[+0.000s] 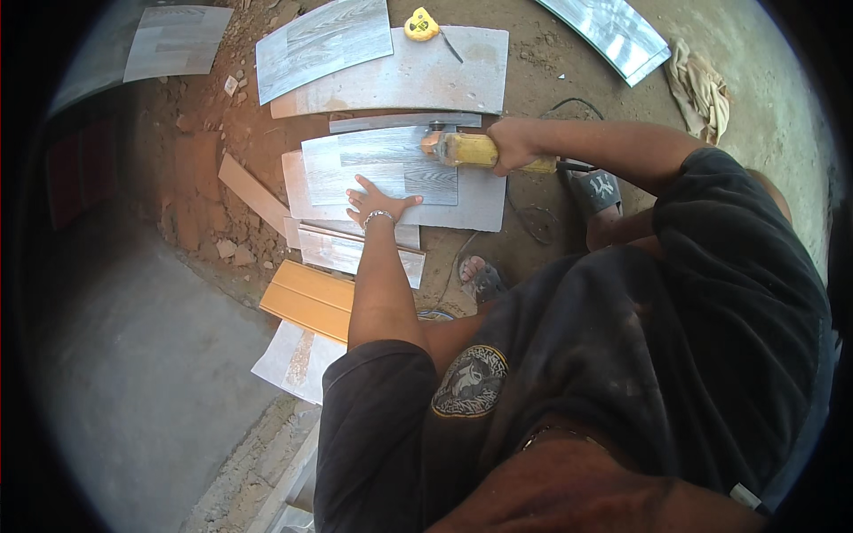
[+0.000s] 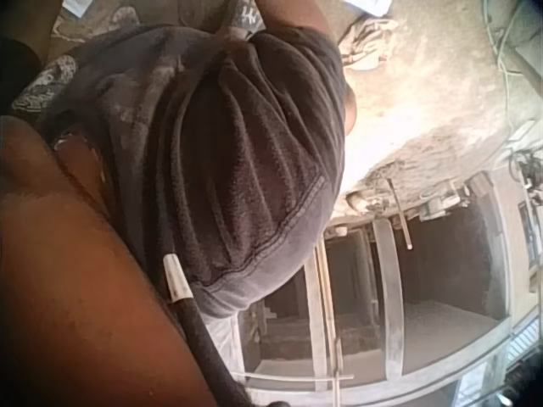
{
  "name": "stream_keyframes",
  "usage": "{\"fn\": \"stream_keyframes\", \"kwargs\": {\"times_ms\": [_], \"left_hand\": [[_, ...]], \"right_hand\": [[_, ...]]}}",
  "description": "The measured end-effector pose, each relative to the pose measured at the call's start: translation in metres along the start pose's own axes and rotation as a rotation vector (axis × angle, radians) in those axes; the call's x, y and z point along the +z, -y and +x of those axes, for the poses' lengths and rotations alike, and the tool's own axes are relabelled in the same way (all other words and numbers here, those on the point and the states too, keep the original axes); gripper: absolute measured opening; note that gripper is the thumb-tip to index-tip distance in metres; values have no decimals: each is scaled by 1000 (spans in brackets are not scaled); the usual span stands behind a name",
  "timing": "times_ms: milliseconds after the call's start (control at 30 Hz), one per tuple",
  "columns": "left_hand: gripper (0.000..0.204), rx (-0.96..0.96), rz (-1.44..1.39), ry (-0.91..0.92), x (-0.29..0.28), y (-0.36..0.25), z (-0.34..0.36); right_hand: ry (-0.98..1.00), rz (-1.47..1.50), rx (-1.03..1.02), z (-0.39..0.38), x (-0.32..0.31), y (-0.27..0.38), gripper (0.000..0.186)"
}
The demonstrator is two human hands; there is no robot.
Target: Measure a tile with a tape measure, mark it with a pen, and cut it using an angle grinder.
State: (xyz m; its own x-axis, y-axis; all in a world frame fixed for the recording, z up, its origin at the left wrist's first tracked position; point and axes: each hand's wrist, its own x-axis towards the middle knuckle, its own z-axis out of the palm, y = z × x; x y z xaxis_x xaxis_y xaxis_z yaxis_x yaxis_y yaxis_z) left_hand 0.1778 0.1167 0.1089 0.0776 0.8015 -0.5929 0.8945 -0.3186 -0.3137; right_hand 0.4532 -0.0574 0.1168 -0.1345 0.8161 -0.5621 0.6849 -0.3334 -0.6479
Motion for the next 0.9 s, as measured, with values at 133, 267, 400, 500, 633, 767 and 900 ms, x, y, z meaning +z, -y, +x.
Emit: {"fn": "stream_keyframes", "kwargs": {"times_ms": [133, 267, 400, 500, 633, 767, 900], "left_hand": [[158, -9, 0, -3, 1, 0, 0], [158, -6, -5, -14, 0, 0, 0], [158, -4, -23, -14, 0, 1, -1], [157, -2, -46, -13, 1, 2, -3], [157, -6, -78, -4, 2, 4, -4], [157, -5, -92, -20, 3, 5, -4], [158, -19, -86, -1, 2, 4, -4]], "right_hand": [[-16, -2, 11, 4, -2, 10, 50], [-64, -2, -18, 23, 0, 32, 49], [-50, -43, 10, 46, -6, 53, 51], [-26, -63, 5, 54, -12, 64, 54], [18, -84, 10, 55, -16, 65, 56], [25, -91, 10, 48, -12, 51, 54], [13, -53, -4, 38, -5, 33, 50]]}}
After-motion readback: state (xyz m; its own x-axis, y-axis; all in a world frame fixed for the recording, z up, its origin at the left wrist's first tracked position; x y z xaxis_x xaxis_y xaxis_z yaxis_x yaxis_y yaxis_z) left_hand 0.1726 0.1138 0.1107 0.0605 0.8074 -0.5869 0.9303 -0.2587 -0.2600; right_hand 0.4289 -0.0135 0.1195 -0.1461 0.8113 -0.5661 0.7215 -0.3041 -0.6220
